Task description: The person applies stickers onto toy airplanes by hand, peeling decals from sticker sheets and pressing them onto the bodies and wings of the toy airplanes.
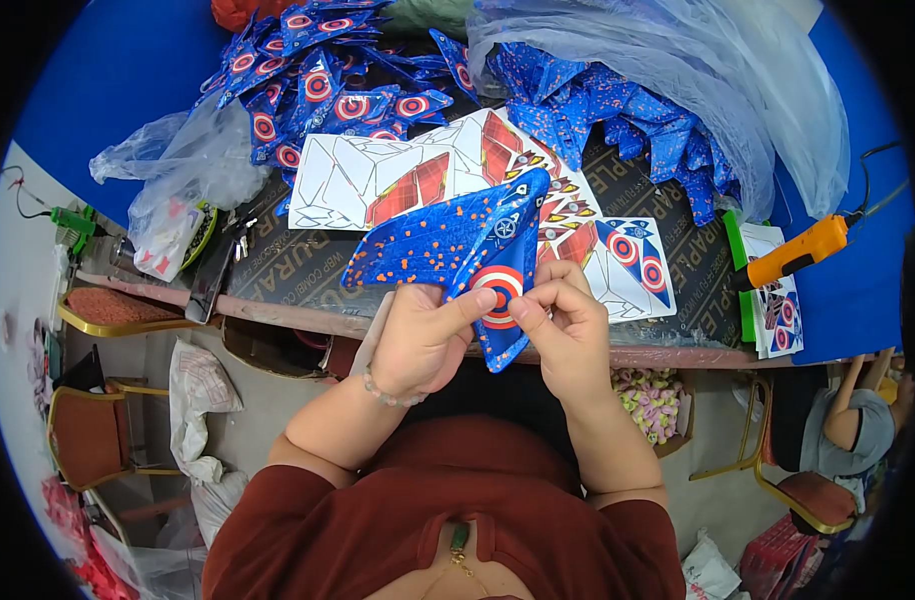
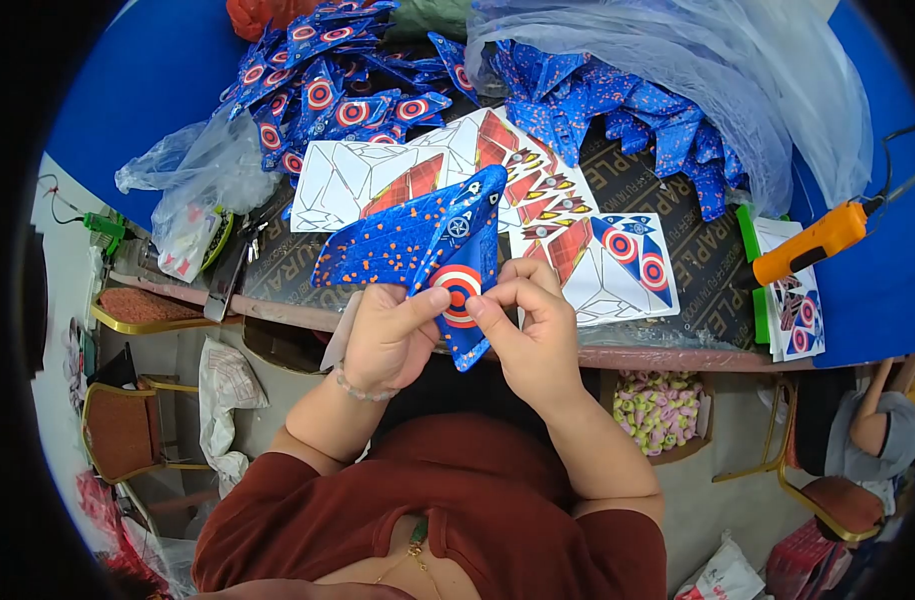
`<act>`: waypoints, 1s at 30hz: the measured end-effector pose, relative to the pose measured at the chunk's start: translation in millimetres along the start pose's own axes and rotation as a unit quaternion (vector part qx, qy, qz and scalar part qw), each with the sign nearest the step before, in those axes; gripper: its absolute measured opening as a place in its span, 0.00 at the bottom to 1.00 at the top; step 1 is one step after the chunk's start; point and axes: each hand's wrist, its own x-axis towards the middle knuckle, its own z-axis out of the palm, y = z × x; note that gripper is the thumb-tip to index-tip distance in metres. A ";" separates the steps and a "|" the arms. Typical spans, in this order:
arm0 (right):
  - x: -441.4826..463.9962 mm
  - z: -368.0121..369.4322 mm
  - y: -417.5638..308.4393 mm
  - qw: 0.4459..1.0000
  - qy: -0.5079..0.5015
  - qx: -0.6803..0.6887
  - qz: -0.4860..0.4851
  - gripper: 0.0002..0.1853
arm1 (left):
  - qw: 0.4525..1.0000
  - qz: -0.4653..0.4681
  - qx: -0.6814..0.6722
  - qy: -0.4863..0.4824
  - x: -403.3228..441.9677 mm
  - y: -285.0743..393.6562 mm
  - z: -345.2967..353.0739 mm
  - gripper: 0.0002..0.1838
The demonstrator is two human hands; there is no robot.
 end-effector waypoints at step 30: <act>29.3 -39.2 -16.9 0.825 0.059 -0.396 -0.399 0.29 | 0.989 -0.112 -0.064 -0.077 4.3 7.4 -7.1 0.21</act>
